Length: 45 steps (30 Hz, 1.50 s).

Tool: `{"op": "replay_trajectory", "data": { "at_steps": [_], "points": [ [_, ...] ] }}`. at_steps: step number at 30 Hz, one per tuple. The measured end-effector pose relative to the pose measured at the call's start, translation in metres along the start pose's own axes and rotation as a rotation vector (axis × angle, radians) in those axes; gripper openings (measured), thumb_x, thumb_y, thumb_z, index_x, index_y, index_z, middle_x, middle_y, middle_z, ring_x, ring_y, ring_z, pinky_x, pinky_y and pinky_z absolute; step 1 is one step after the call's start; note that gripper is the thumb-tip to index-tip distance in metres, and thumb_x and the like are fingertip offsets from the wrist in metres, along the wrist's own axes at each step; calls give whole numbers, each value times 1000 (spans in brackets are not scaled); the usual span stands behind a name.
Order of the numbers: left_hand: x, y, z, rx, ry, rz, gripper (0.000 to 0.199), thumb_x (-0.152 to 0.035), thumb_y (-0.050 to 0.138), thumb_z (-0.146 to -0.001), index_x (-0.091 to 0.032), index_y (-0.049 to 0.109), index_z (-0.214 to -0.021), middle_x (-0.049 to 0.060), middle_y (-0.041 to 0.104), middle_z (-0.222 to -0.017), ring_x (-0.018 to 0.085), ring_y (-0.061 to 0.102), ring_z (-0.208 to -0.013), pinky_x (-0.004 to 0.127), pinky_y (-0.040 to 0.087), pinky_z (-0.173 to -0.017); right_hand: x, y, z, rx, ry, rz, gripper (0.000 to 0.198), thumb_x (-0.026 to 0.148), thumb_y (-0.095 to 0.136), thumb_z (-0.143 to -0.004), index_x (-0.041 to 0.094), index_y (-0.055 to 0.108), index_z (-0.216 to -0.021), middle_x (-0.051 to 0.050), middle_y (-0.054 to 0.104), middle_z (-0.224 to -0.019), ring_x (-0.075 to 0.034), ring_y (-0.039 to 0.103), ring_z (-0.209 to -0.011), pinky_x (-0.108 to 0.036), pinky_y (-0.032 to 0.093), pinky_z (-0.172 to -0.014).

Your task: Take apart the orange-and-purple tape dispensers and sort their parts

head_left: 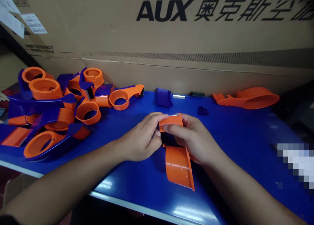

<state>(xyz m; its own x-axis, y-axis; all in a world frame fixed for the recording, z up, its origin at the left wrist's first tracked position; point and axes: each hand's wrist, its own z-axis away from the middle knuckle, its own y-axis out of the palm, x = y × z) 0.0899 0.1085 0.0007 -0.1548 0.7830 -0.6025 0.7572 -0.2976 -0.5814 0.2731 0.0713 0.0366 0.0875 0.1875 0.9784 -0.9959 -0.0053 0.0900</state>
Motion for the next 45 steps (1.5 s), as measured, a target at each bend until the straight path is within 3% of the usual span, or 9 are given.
{"op": "replay_trajectory", "data": {
  "at_steps": [7, 11, 17, 25, 33, 45],
  "points": [
    [0, 1, -2, -35, 16, 30, 58, -6, 45, -88, -21, 41, -144, 15, 54, -138, 26, 55, -129, 46, 52, -107, -1, -1, 2, -12, 0, 49, 22, 28, 80, -72, 17, 63, -81, 5, 55, -66, -7, 41, -54, -19, 31, -45],
    [-1, 3, -1, -39, -6, 65, 61, -5, 46, -85, -23, 41, -144, 13, 55, -137, 25, 58, -125, 46, 54, -105, 1, 1, 4, -24, 11, 47, 24, 28, 82, -69, 18, 63, -79, 5, 54, -64, -7, 40, -52, -19, 29, -44],
    [-5, 4, 0, -6, -17, 67, 69, -2, 46, -82, -22, 36, -147, 14, 49, -139, 26, 52, -131, 46, 52, -108, 2, 3, 5, -18, -11, 94, 19, 26, 77, -71, 17, 61, -77, 4, 58, -66, -8, 46, -55, -21, 33, -48],
    [-7, 8, 3, 26, -20, 67, 74, -3, 44, -82, -23, 26, -151, 16, 40, -143, 30, 46, -137, 51, 50, -111, 2, 6, 6, -51, -55, 248, 20, 27, 73, -75, 19, 56, -72, 6, 48, -59, -8, 37, -52, -24, 30, -48],
    [-6, 9, 3, 50, -22, 60, 80, -3, 47, -80, -25, 23, -153, 16, 37, -145, 32, 41, -141, 57, 42, -119, 2, 5, 8, -91, -63, 351, 24, 29, 74, -74, 20, 52, -70, 5, 48, -61, -10, 38, -54, -26, 31, -50],
    [0, 3, 2, 23, -27, 82, 82, 1, 45, -78, -22, 26, -155, 17, 43, -152, 30, 43, -145, 56, 39, -122, 1, 1, 2, -27, -48, 101, 10, 26, 70, -76, 20, 63, -74, 7, 43, -55, -9, 31, -48, -27, 30, -51]
  ]
}}
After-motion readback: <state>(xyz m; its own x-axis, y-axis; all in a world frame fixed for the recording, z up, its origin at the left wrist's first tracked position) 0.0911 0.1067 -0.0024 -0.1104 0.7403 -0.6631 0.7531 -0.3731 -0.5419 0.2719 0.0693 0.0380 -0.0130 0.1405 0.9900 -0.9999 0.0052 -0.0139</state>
